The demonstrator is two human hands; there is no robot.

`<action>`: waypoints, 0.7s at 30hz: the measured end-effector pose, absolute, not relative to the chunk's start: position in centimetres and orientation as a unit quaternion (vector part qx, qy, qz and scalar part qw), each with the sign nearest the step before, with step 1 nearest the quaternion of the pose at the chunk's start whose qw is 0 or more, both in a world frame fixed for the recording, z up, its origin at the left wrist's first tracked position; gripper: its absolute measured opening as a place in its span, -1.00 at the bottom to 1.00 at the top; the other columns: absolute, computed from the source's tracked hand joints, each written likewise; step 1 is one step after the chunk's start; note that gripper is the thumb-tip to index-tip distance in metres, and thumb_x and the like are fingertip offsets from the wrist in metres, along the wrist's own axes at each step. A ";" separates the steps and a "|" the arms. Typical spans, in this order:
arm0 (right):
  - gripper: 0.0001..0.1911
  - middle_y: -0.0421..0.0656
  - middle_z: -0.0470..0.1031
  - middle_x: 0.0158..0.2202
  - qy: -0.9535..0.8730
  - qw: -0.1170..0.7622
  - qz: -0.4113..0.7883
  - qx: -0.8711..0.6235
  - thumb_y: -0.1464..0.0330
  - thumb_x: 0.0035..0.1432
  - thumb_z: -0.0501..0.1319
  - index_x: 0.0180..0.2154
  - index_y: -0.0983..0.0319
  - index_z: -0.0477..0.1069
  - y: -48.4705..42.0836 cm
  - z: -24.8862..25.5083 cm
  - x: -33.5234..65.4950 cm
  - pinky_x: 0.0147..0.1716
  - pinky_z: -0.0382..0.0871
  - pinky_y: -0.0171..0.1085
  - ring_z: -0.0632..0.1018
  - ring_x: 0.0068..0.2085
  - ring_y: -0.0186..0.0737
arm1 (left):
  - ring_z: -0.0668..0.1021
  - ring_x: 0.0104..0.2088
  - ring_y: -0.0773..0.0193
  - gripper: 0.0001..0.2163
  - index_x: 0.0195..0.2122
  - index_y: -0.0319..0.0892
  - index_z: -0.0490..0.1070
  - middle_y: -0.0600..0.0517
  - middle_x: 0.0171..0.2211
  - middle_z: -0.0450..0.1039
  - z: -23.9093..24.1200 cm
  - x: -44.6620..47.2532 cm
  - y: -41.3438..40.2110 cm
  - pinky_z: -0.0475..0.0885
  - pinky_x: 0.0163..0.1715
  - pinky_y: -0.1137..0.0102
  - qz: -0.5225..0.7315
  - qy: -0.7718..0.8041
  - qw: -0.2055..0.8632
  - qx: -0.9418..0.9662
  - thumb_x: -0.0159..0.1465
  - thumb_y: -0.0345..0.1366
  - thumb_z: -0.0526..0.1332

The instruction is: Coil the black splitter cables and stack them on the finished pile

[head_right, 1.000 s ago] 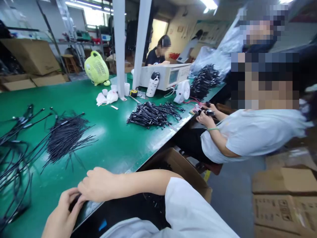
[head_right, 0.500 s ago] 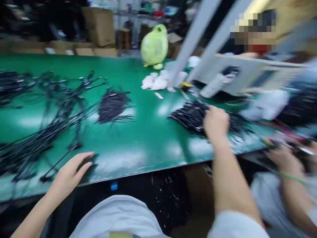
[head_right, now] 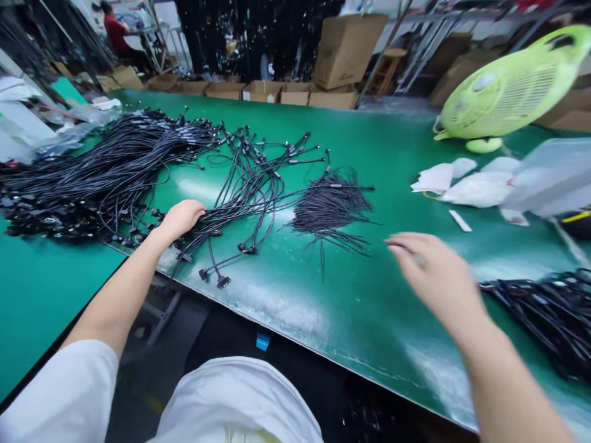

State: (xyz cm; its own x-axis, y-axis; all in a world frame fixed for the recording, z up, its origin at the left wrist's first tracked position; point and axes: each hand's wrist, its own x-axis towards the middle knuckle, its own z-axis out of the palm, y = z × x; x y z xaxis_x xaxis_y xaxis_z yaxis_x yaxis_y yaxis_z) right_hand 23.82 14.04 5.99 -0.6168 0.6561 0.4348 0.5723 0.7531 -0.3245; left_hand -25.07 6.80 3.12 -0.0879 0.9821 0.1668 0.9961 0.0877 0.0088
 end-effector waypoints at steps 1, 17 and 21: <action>-0.78 -0.01 0.50 -0.16 -0.885 0.270 0.057 -0.376 0.28 0.31 0.02 -0.20 0.02 0.44 14.2 6.0 22.3 -0.09 0.40 0.05 0.51 -0.10 0.03 | 0.52 -0.15 0.05 -0.79 -0.21 -0.21 0.52 -0.13 -0.21 0.54 3.3 -25.4 7.2 0.40 -0.16 0.27 -0.060 -0.728 0.057 -0.681 0.32 -0.35 0.08; -0.65 0.13 0.41 -0.02 -0.865 0.245 -0.052 -0.434 0.51 0.33 -0.14 -0.07 0.39 0.38 24.2 13.5 1.3 -0.12 0.30 -0.19 0.45 -0.03 -0.08 | 0.53 -0.31 0.18 -0.75 -0.14 -0.12 0.47 -0.01 -0.27 0.54 10.8 -25.1 -2.6 0.35 -0.29 0.37 -0.226 -0.738 0.027 -0.635 0.34 -0.14 0.07; -0.58 0.15 0.43 -0.03 -0.807 0.303 -0.184 -0.472 0.41 0.40 -0.17 -0.11 0.52 0.39 27.4 17.8 8.0 -0.11 0.18 -0.15 0.38 0.05 -0.10 | 0.43 -0.44 0.30 -0.78 -0.29 -0.14 0.46 0.07 -0.48 0.39 10.0 -28.4 -4.1 0.34 -0.40 0.44 -0.401 -0.723 -0.172 -0.535 0.30 -0.13 0.13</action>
